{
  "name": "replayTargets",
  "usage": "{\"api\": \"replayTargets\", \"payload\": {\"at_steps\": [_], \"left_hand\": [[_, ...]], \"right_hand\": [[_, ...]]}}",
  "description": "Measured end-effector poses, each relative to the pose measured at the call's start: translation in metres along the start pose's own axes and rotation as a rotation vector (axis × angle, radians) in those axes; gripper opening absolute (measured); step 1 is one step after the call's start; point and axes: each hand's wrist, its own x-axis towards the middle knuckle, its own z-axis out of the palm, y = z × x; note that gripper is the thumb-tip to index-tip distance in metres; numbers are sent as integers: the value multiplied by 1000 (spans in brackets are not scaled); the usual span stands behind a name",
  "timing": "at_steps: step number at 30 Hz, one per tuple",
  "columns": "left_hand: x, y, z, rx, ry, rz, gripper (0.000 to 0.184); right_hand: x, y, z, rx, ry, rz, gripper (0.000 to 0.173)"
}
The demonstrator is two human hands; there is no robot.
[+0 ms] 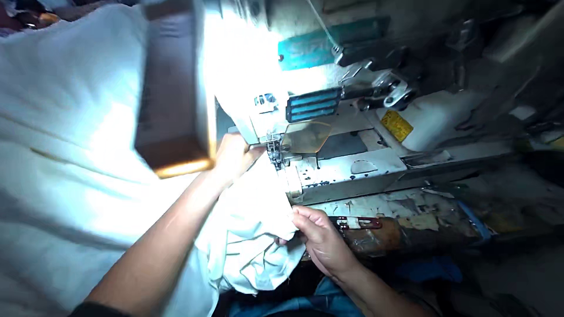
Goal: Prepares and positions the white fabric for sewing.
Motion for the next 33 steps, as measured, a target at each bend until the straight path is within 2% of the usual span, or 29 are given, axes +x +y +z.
{"api": "replayTargets", "payload": {"at_steps": [3, 5, 7, 9, 11, 13, 15, 17, 19, 22, 25, 29, 31, 33], "left_hand": [[19, -10, 11, 37, 32, 88, 33], [33, -61, 44, 73, 167, 253, 37], [41, -93, 64, 101, 180, 305, 42], [37, -79, 60, 106, 186, 279, 40], [24, -18, 23, 38, 31, 68, 36], [20, 12, 6, -26, -25, -77, 36], [20, 3, 15, -56, 25, -57, 34], [31, -37, 42, -8, 162, 79, 39], [40, -55, 51, 22, 164, 112, 46], [34, -19, 22, 20, -13, -12, 42], [32, 5, 10, -18, -20, -45, 36], [35, 6, 6, 89, -140, -132, 42], [30, 9, -3, 140, -112, -183, 51], [8, 6, -13, 133, 8, -121, 39]], "right_hand": [[12, -1, -1, 17, 0, -104, 33], [14, 0, 0, -23, -3, -151, 34], [12, 3, 1, -59, 14, -182, 34], [10, 4, 2, -72, 35, -204, 34], [9, 4, 4, -97, 50, -235, 35], [5, 3, 6, -139, 44, -258, 35], [-2, 0, 6, -182, 40, -263, 34], [-6, 0, 5, -188, 46, -255, 34], [-3, -2, 6, -205, 63, -241, 35], [8, -5, 8, -248, 89, -195, 35], [16, -7, 9, -238, 94, -154, 36], [12, -10, 4, -302, 62, -109, 32], [1, -10, -2, -433, 73, -254, 27], [-14, -8, -10, -615, 152, -538, 19]]}}
